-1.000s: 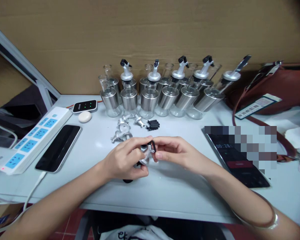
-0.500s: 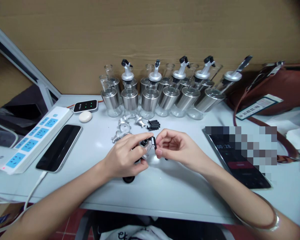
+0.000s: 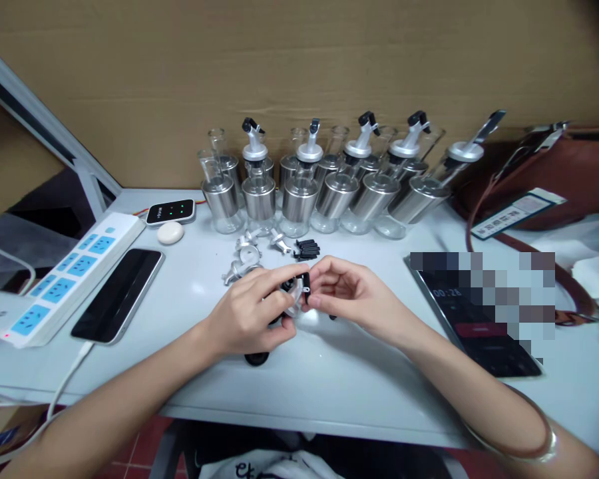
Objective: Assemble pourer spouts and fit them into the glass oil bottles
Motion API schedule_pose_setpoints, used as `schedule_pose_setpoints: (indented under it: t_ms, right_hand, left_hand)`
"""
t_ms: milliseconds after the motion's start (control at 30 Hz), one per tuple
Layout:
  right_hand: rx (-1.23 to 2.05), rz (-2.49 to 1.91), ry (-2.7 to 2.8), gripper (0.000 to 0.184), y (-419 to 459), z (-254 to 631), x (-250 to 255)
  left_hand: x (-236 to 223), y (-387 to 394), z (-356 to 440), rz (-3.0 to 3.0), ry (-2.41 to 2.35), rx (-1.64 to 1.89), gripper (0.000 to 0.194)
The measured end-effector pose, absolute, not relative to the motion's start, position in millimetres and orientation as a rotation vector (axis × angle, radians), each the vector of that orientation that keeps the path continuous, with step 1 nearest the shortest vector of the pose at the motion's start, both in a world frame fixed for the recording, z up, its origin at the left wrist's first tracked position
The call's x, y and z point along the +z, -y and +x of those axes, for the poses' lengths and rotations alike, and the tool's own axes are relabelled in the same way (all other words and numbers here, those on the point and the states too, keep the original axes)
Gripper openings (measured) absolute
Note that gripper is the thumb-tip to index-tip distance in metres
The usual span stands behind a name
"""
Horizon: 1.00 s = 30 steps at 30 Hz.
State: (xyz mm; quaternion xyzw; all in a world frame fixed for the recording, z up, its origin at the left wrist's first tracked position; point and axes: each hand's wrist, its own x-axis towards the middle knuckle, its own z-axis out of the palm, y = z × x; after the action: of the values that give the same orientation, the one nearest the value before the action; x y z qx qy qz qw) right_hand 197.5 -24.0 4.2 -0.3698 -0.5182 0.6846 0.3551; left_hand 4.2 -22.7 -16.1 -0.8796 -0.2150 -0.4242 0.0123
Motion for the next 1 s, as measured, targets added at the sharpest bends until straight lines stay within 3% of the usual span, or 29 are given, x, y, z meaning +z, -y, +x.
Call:
schedule_pose_setpoints:
  t_ms: [800, 1000]
  right_hand:
    - [1.734, -0.979, 1.345, 0.031, 23.7, 196.8, 5.8]
    - [1.732, -0.988, 1.349, 0.021, 22.5, 199.6, 5.8]
  left_hand:
    - [-15.3, 23.8, 4.7, -2.812, 0.670, -1.297, 0.013]
    - [-16.8, 21.4, 3.7, -2.771, 0.688, -1.264, 0.014]
